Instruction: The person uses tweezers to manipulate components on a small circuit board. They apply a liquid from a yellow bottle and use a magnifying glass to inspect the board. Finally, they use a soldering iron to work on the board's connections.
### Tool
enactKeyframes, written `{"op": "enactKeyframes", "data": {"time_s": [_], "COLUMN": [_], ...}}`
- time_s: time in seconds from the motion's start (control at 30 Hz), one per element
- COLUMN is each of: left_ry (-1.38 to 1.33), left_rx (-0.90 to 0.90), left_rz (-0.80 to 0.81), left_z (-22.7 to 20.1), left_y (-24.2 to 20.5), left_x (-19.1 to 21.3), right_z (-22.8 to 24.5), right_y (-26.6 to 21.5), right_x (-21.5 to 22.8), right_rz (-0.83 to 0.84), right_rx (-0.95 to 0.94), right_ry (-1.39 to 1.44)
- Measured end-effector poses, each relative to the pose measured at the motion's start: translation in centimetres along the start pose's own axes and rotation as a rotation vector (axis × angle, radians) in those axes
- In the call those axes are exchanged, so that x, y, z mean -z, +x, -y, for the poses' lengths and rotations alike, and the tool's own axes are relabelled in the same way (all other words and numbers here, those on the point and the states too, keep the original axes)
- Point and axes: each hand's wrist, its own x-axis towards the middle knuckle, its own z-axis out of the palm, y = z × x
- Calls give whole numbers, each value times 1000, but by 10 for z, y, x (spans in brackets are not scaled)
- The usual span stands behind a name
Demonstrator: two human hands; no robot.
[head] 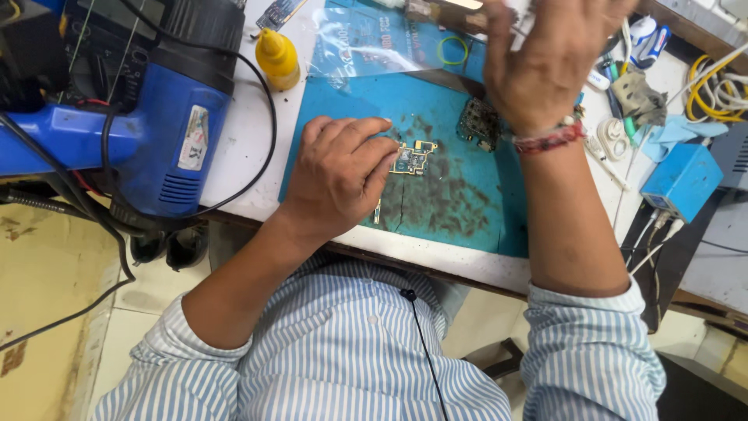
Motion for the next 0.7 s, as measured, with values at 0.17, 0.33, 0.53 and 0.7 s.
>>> {"op": "enactKeyframes", "data": {"time_s": [0.17, 0.33, 0.53, 0.7], "left_ry": [-12, 18, -13, -38], "left_rx": [-15, 2, 61, 88], "left_rz": [3, 21, 20, 19], "left_z": [1, 1, -1, 0], "left_y": [2, 1, 1, 3], "left_x": [1, -1, 3, 5], "right_z": [32, 59, 59, 58], "right_y": [-26, -45, -57, -71], "right_x": [24, 40, 38, 40], "right_rz": [43, 370, 459, 417], "right_rx": [-271, -515, -661, -762], "right_ry": [482, 773, 897, 1274]}}
